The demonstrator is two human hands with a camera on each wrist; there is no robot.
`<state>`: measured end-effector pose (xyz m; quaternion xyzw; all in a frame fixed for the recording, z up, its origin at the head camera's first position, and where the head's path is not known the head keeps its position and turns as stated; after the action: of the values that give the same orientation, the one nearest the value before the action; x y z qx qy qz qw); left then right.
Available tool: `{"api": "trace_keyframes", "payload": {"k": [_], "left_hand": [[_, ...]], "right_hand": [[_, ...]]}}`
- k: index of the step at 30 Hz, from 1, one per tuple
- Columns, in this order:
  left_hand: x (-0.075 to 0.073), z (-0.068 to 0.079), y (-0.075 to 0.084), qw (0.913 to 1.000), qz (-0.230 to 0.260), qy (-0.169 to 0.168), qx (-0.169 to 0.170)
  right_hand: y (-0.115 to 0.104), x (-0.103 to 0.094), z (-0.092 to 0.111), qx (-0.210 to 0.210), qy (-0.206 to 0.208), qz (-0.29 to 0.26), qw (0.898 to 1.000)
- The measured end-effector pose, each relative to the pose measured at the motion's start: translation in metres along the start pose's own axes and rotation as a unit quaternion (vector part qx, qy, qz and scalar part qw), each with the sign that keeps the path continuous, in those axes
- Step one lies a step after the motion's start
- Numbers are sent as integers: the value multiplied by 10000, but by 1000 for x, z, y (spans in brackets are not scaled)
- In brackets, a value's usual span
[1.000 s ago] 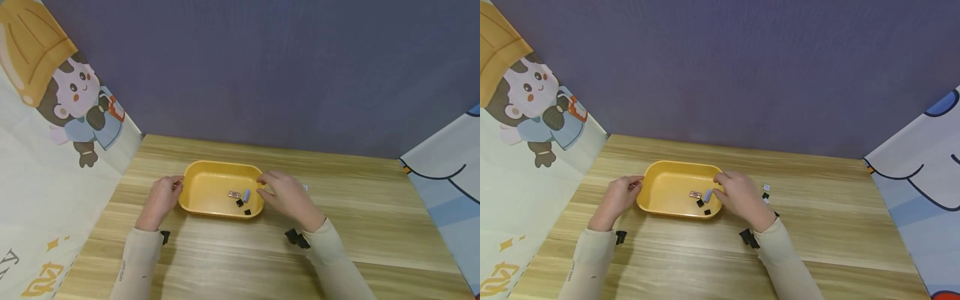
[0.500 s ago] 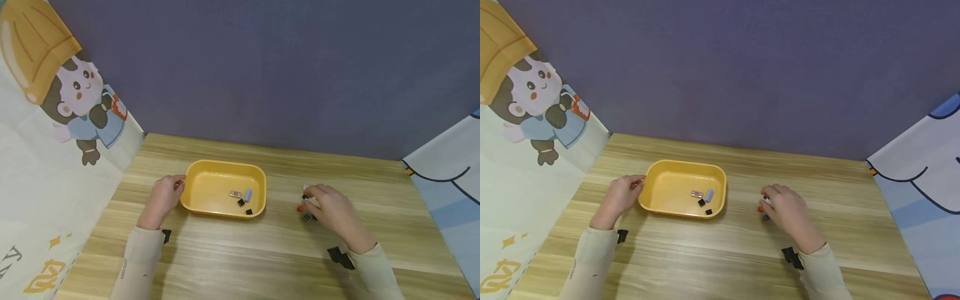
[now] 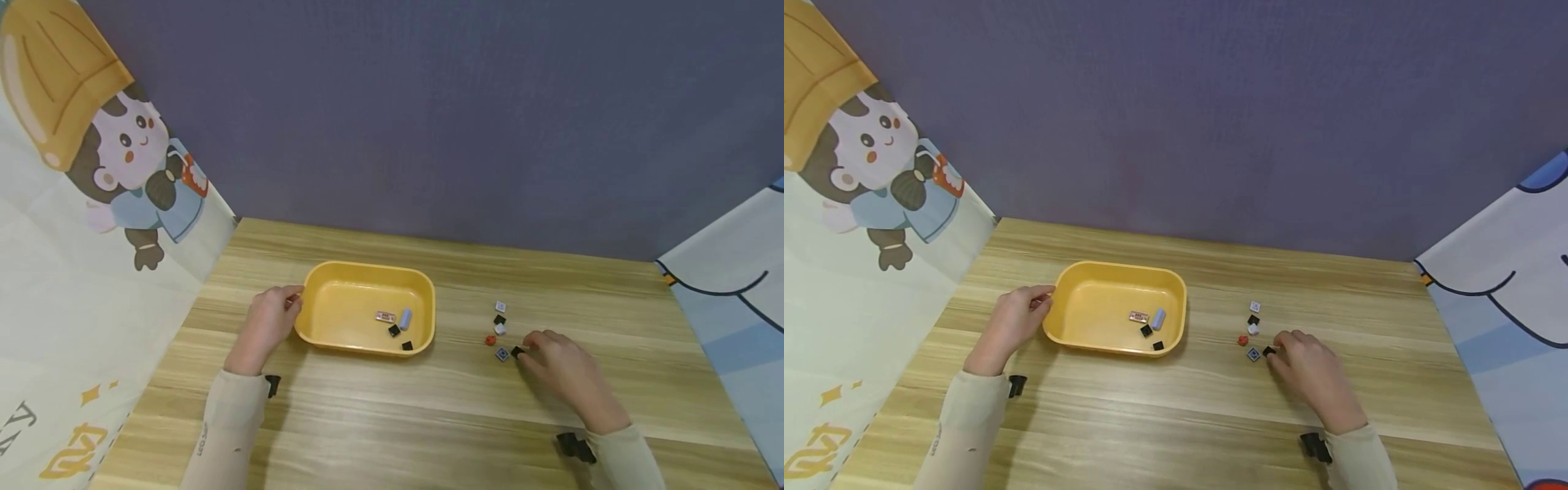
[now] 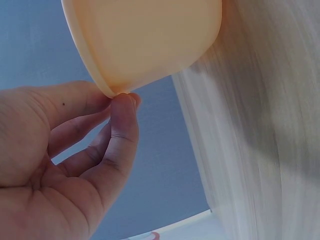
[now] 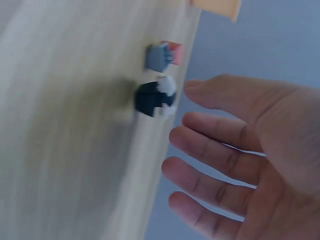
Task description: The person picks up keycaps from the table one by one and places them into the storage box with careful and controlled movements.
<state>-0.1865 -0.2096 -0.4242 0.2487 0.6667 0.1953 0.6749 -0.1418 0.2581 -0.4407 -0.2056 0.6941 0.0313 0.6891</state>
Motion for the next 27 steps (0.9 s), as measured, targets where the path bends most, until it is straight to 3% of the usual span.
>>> {"api": "trace_keyframes", "payload": {"k": [10,27], "left_hand": [[0,0,-1,10000,-12,4,13],[0,1,-1,9999,28,109,45]], "right_hand": [[10,22,1,478,-426,37,9979],[10,25,1,424,-231,37,9988]]}}
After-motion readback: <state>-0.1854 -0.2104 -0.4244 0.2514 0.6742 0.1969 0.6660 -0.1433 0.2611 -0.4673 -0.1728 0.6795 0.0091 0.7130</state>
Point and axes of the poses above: each hand's wrist, its own z-axis away from the middle knuckle, its own x-axis out of the palm, y = z × x, the point moved 5 cm from there along -z, towards the middle knuckle, and after that the axes turned 3 degrees about -y, right-handed, at the moved point
